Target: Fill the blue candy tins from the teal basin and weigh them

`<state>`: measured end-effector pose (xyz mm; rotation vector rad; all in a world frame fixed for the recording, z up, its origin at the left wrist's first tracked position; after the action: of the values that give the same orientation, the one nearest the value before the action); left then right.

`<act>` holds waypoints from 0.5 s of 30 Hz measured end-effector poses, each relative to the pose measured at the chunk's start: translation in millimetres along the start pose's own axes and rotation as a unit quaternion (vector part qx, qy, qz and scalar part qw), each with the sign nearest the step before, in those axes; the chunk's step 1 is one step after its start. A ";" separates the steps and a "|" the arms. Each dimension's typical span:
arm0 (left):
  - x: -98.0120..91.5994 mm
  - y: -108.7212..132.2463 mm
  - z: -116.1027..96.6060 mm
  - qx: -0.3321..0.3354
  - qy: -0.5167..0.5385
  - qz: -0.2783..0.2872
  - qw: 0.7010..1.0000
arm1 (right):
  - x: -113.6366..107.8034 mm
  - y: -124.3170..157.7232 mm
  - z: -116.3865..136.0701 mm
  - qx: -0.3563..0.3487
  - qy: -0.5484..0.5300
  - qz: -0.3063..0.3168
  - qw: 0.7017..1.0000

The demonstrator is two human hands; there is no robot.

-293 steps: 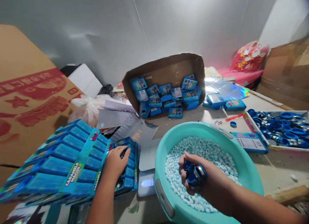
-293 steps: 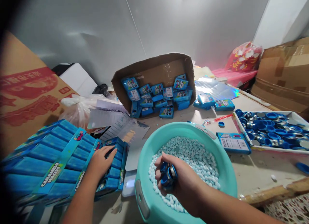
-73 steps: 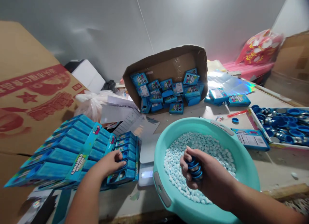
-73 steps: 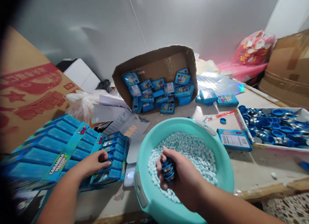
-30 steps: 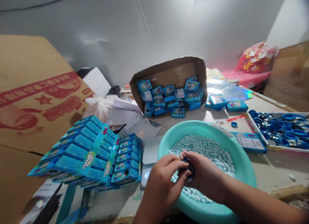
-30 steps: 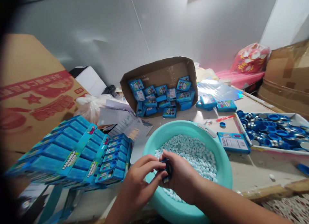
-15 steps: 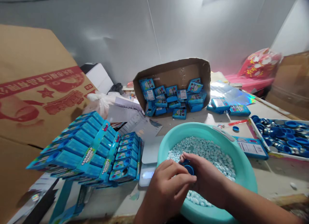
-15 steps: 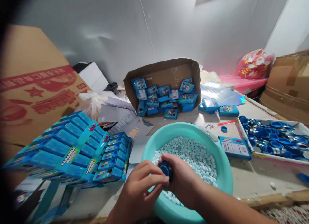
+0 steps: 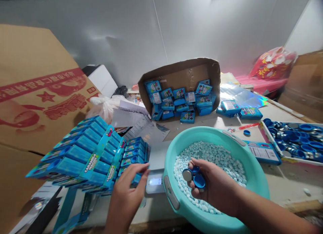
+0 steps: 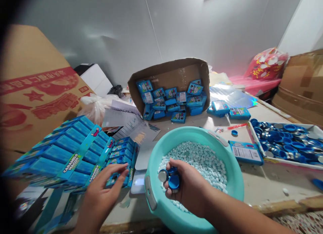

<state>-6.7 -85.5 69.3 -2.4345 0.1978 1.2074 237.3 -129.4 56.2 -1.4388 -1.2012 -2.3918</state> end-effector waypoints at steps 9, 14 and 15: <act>-13.2 27.8 96.7 -0.191 -0.123 0.046 0.973 | 0.5 1.2 2.8 -0.039 0.016 -0.019 0.999; -7.7 31.2 92.3 -0.192 -0.106 0.049 0.975 | -1.3 -0.4 0.5 -0.039 0.027 -0.012 0.999; -7.1 30.5 90.7 -0.189 -0.108 0.048 0.975 | -1.8 -0.5 0.1 -0.039 0.029 -0.013 0.999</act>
<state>-86.4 -75.0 16.9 -2.6028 0.0209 1.6737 238.1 -129.6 54.5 -1.3735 -1.1332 -2.5054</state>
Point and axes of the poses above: each hand's wrist, its own y-axis away from the middle knuckle, its own x-axis out of the palm, z = x × y, the point moved 2 cm from there along -y, towards the middle knuckle, and after that the axes turned 7 degrees about z, right-handed, at the moved point
